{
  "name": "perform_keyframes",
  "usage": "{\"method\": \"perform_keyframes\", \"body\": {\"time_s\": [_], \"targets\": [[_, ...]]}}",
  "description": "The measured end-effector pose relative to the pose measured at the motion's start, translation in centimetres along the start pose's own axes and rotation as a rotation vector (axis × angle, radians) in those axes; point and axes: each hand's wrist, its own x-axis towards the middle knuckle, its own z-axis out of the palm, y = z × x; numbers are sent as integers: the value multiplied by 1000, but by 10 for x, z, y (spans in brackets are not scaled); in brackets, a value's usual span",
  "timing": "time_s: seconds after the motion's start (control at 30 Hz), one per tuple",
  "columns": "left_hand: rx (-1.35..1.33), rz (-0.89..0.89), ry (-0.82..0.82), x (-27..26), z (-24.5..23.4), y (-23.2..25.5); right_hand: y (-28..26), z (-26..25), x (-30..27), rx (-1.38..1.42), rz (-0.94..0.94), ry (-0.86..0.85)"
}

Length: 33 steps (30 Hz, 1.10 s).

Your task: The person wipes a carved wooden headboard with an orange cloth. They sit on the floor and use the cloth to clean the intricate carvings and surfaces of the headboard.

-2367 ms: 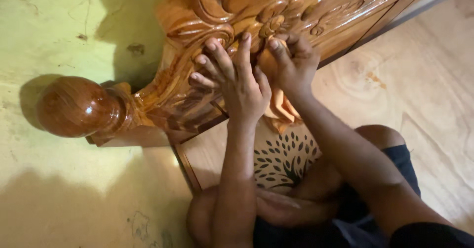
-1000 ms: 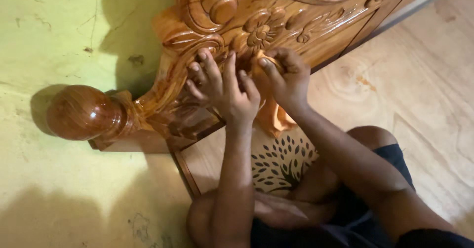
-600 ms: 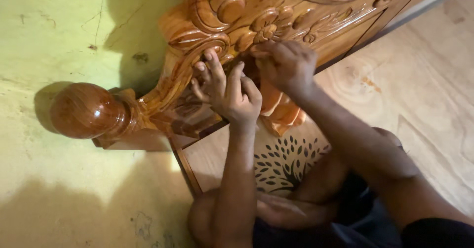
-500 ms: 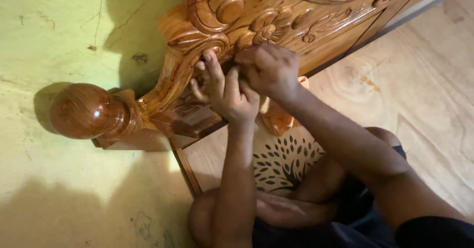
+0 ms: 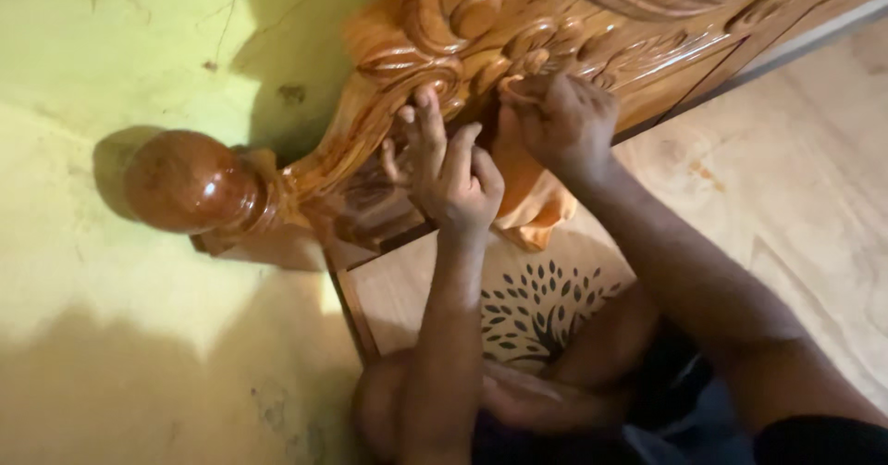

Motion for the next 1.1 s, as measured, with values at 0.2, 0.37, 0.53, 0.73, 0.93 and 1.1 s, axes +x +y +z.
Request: {"method": "perform_keyframes", "body": {"time_s": [0.2,0.37,0.53,0.73,0.93,1.1], "targets": [[-9,-20,-6,-1,8,3,-3,10,1,-92,30,40],[-8,-17,39,1,13,5,-9,8,2,-49,11,51],[-27,-21,-8,-2,9,4,0,6,9,-12,46,55],[-59,-28,4,0,11,6,-19,4,11,85,136,29],[-47,-48,-23,-5,8,6,-20,12,3,179,283,102],[-79,-29,-17,4,0,10,-7,-10,6,97,155,-130]]}}
